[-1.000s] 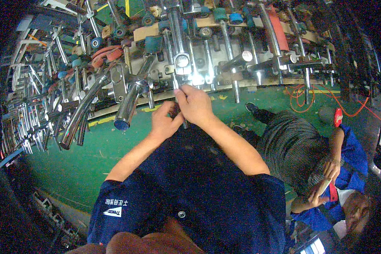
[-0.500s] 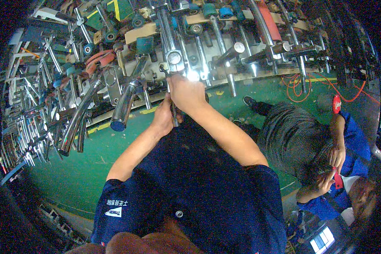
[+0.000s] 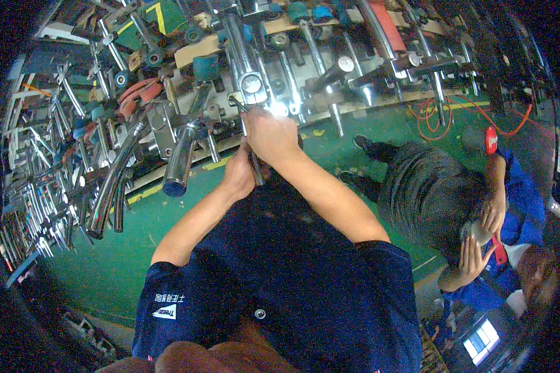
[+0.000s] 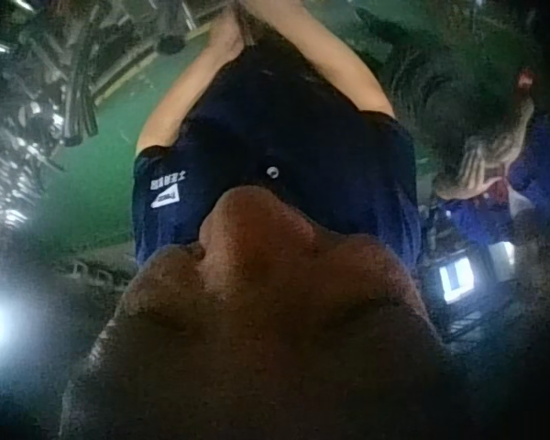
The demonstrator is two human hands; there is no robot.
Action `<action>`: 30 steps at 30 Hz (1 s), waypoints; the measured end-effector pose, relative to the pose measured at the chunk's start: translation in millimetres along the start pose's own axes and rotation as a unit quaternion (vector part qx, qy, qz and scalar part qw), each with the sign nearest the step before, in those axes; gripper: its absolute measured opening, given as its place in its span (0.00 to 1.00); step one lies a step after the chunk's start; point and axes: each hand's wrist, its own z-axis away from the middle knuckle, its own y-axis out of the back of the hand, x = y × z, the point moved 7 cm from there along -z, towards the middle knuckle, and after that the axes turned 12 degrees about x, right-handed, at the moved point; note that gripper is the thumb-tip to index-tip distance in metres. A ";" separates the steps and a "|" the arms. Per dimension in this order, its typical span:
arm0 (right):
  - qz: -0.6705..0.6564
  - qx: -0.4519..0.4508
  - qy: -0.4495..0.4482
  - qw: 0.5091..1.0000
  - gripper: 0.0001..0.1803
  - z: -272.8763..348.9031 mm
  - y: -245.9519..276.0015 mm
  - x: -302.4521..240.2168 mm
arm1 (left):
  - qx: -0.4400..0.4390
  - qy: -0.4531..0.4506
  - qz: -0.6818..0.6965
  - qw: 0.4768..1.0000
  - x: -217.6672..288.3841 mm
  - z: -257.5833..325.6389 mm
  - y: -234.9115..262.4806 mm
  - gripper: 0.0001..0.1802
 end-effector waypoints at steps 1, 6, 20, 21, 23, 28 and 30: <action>-0.012 0.043 0.053 0.998 0.19 -2.0 8.6 -9.2 | -0.001 0.006 0.004 1.000 -1.9 -1.2 -0.1 0.28; -0.032 0.023 -0.002 0.999 0.19 1.5 -3.6 -4.9 | -0.017 0.034 0.012 0.999 -4.1 -2.4 2.0 0.28; -0.148 -0.124 -0.180 0.965 0.23 0.3 -34.8 -2.2 | -0.127 0.045 0.053 0.989 -5.7 -7.5 7.0 0.21; -0.170 -0.129 -0.195 0.957 0.22 0.7 -36.4 -0.8 | -0.143 0.044 0.049 0.988 -6.4 -9.4 8.8 0.20; -0.269 -0.146 -0.301 0.903 0.21 10.1 -44.1 2.2 | -0.135 0.055 0.067 0.987 -4.5 -8.2 10.5 0.19; -0.463 -0.139 -0.524 0.702 0.18 36.5 -51.4 -17.6 | -0.049 0.107 0.105 0.987 -4.1 7.2 5.4 0.20; -0.452 -0.120 -0.519 0.716 0.22 42.9 -72.0 -9.5 | -0.088 0.120 0.120 0.981 -34.8 -22.8 29.6 0.28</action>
